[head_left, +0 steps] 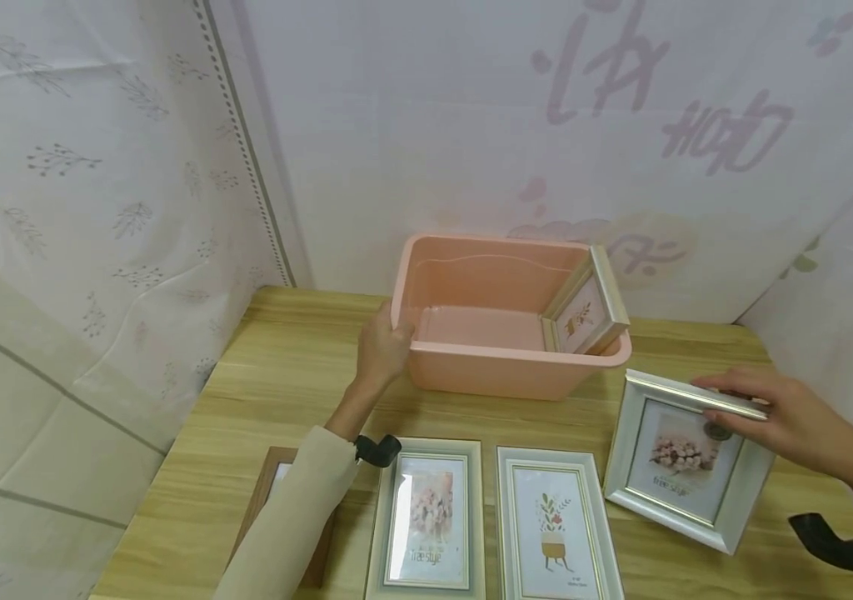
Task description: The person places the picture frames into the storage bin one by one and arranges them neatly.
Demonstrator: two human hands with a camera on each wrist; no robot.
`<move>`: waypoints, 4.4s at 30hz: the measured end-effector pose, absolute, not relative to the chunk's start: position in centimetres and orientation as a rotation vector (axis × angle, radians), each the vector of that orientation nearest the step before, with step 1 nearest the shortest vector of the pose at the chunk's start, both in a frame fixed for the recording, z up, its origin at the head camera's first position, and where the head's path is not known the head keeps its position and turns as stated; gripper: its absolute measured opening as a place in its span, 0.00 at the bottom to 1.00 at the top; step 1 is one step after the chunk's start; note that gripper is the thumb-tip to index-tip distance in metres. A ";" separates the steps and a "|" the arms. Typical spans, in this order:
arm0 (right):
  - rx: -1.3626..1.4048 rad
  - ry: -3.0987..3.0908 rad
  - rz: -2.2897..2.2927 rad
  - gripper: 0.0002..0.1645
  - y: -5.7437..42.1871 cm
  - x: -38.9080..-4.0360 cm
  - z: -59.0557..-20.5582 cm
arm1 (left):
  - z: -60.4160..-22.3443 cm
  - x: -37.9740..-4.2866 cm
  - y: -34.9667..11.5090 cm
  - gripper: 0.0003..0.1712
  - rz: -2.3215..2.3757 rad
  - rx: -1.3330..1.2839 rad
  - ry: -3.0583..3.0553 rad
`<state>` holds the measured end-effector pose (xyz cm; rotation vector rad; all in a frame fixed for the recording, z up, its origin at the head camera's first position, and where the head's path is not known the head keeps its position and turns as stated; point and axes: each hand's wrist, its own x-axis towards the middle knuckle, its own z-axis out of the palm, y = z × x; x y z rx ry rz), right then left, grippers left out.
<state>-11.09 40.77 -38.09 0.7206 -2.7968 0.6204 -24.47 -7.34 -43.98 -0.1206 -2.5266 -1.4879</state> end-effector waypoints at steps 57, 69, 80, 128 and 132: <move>0.054 -2.425 0.843 0.31 28.3 -15.7 -23.8 | -44.1 -24.6 -7.0 0.22 -1.485 -0.071 -2.509; 0.147 -2.561 0.762 0.32 27.2 -19.2 -27.1 | -44.0 -24.4 -7.0 0.18 -1.471 -0.042 -2.490; 0.247 -2.634 0.649 0.33 26.1 -21.5 -29.6 | -44.2 -24.3 -6.9 0.19 -1.439 -0.037 -2.483; 0.336 -3.042 0.348 0.49 22.2 -23.3 -37.5 | -44.1 -24.1 -6.6 0.18 -1.446 0.002 -2.501; 0.395 -3.042 0.165 0.41 21.8 -23.2 -37.6 | -44.1 -24.2 -6.7 0.18 -1.454 -0.004 -2.501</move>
